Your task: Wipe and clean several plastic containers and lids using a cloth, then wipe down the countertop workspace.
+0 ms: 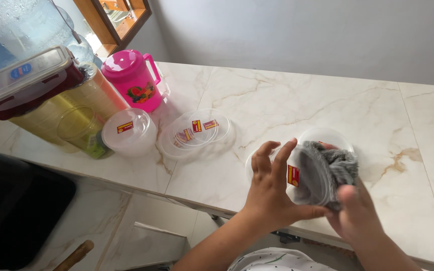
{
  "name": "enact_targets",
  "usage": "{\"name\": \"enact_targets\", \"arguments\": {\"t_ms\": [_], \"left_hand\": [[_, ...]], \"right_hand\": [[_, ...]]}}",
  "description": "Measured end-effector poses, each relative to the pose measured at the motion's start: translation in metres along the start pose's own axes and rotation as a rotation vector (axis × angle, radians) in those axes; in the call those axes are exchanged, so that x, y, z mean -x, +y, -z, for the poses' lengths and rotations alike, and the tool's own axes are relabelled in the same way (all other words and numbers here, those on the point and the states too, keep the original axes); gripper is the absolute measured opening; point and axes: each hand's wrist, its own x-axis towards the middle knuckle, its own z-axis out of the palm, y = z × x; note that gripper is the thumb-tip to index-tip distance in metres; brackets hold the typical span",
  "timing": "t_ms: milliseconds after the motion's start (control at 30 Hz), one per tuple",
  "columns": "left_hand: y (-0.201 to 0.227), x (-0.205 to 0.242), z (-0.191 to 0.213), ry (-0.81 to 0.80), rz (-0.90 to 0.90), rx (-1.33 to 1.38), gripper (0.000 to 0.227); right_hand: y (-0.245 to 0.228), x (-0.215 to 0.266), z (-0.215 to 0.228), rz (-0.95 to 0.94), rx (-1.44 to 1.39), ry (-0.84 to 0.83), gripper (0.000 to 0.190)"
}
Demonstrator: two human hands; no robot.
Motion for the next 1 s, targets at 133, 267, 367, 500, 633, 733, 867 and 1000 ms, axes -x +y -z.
{"name": "enact_targets", "arguments": {"t_ms": [133,267,367,500,633,733,867,1000], "left_hand": [[0.003,0.014,0.04,0.1,-0.006,-0.025,0.116],[0.003,0.033,0.077,0.107,0.037,0.533,0.086],[-0.008,0.051,0.076,-0.011,0.194,1.097,0.08],[-0.012,0.073,0.082,0.048,0.184,1.162,0.057],[-0.011,0.079,0.091,0.172,0.217,1.119,0.065],[-0.012,0.081,0.089,0.09,0.062,1.174,0.078],[-0.031,0.082,0.105,0.274,0.06,1.168,0.102],[-0.031,0.087,0.129,0.238,0.152,1.453,0.088]], "right_hand": [[0.008,-0.005,0.003,-0.174,0.1,0.208,0.061],[0.033,-0.012,0.006,-0.192,0.0,0.185,0.047],[0.042,-0.022,-0.02,-0.182,0.088,0.129,0.042],[0.049,-0.032,-0.048,0.258,0.848,0.097,0.048],[0.058,-0.029,-0.078,0.658,1.044,-0.015,0.049],[0.074,-0.024,-0.108,0.484,1.181,-0.293,0.063],[0.083,-0.021,-0.125,0.544,1.098,-0.577,0.058],[0.083,-0.016,-0.119,0.665,1.169,-0.644,0.048]]}}
